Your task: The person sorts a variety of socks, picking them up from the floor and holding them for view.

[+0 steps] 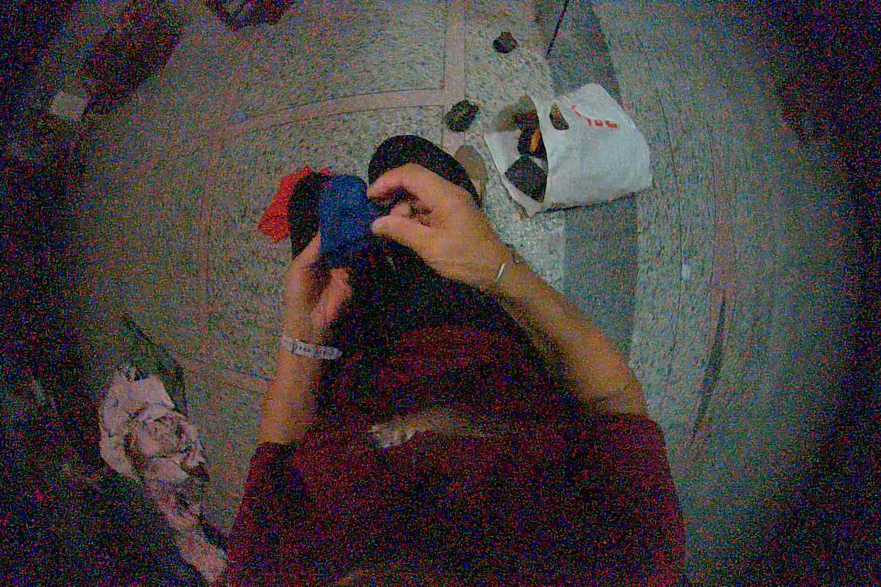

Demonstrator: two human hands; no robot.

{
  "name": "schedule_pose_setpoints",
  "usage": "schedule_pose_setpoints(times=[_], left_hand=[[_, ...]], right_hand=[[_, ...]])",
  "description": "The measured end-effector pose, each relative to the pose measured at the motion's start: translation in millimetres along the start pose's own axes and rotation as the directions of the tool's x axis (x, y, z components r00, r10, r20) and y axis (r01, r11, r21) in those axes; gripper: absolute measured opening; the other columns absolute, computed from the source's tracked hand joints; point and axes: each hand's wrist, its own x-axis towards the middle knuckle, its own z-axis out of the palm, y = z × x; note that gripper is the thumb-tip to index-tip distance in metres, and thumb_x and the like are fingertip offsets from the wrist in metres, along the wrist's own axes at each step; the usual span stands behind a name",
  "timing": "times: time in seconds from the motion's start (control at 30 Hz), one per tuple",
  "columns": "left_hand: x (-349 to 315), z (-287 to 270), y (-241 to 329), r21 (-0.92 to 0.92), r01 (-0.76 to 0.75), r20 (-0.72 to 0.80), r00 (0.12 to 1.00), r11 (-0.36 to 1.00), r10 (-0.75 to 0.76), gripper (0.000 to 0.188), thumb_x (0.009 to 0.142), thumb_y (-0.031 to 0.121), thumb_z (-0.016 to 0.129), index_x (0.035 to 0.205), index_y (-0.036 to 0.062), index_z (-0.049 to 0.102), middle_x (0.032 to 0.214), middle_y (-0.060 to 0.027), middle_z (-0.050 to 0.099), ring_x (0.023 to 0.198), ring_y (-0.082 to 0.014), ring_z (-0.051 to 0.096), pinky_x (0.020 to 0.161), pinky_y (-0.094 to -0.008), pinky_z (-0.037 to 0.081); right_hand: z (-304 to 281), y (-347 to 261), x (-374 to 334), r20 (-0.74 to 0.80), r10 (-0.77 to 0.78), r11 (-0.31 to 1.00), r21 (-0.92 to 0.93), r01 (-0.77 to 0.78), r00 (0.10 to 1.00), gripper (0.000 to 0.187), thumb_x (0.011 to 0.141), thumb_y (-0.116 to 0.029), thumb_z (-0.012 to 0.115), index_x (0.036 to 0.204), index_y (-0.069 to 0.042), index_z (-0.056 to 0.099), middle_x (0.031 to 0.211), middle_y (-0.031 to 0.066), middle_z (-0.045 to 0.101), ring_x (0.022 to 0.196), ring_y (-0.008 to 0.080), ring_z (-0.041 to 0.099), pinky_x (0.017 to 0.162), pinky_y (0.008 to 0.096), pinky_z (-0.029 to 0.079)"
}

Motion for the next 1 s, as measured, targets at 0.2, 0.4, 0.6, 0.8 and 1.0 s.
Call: schedule_pose_setpoints(times=[0.2,0.4,0.6,0.8,1.0], left_hand=[[3.8,-1.5,2.4,0.055,0.021,0.007,1.000,0.998,-0.021,0.038,0.095,0.021,0.054,0.126,0.0005,0.048,0.118,-0.0139,0.060,0.107,-0.0251,0.059,0.086,-0.0388,0.053],[1.6,0.5,4.5,0.174,0.004,-0.024,1.000,0.985,0.000,0.035,0.096,0.026,0.053,0.124,0.0060,0.049,0.115,-0.0112,0.060,0.097,-0.0228,0.063,0.061,-0.0347,0.059],[-1.9,15.5,0.4,0.410,-0.175,0.037,0.984,0.895,0.175,0.036,0.096,0.030,0.052,0.124,0.0076,0.049,0.116,-0.0096,0.059,0.101,-0.0232,0.062,0.068,-0.0379,0.060],[3.2,17.2,1.9,0.300,-0.246,0.142,0.967,0.922,0.212,0.041,0.090,0.014,0.061,0.128,0.0069,0.047,0.121,-0.0077,0.054,0.105,-0.0217,0.056,0.078,-0.0341,0.055],[16.0,29.2,21.6,0.357,-0.099,-0.078,0.988,0.929,0.136,0.036,0.097,0.027,0.049,0.126,0.0057,0.044,0.120,-0.0120,0.056,0.103,-0.0273,0.061,0.069,-0.0409,0.060]], right_hand=[[-4.3,10.8,5.8,-0.094,0.207,0.958,0.220,-0.183,0.974,0.010,0.093,-0.010,0.056,0.099,-0.003,0.054,0.081,0.0020,0.057,0.066,0.0073,0.056,0.059,0.0228,0.047],[7.9,12.7,-3.8,-0.342,0.058,0.998,0.057,-0.040,0.938,0.018,0.086,-0.011,0.065,0.097,-0.004,0.054,0.082,0.0032,0.056,0.067,0.0109,0.056,0.059,0.0283,0.049],[17.9,-13.8,-1.7,-0.245,-0.105,0.971,-0.235,0.046,0.964,0.022,0.079,-0.006,0.066,0.099,-0.004,0.055,0.089,0.0118,0.054,0.070,0.0221,0.059,0.063,0.0335,0.050],[14.4,20.7,3.2,-0.304,-0.212,0.908,-0.412,0.073,0.929,0.019,0.079,-0.003,0.062,0.096,-0.002,0.057,0.086,0.0110,0.055,0.069,0.0193,0.058,0.059,0.0295,0.047],[-4.3,18.9,12.3,-0.197,-0.125,0.930,-0.366,0.045,0.972,0.020,0.082,-0.013,0.060,0.099,-0.003,0.056,0.097,0.0144,0.057,0.089,0.0270,0.060,0.075,0.0358,0.050]])
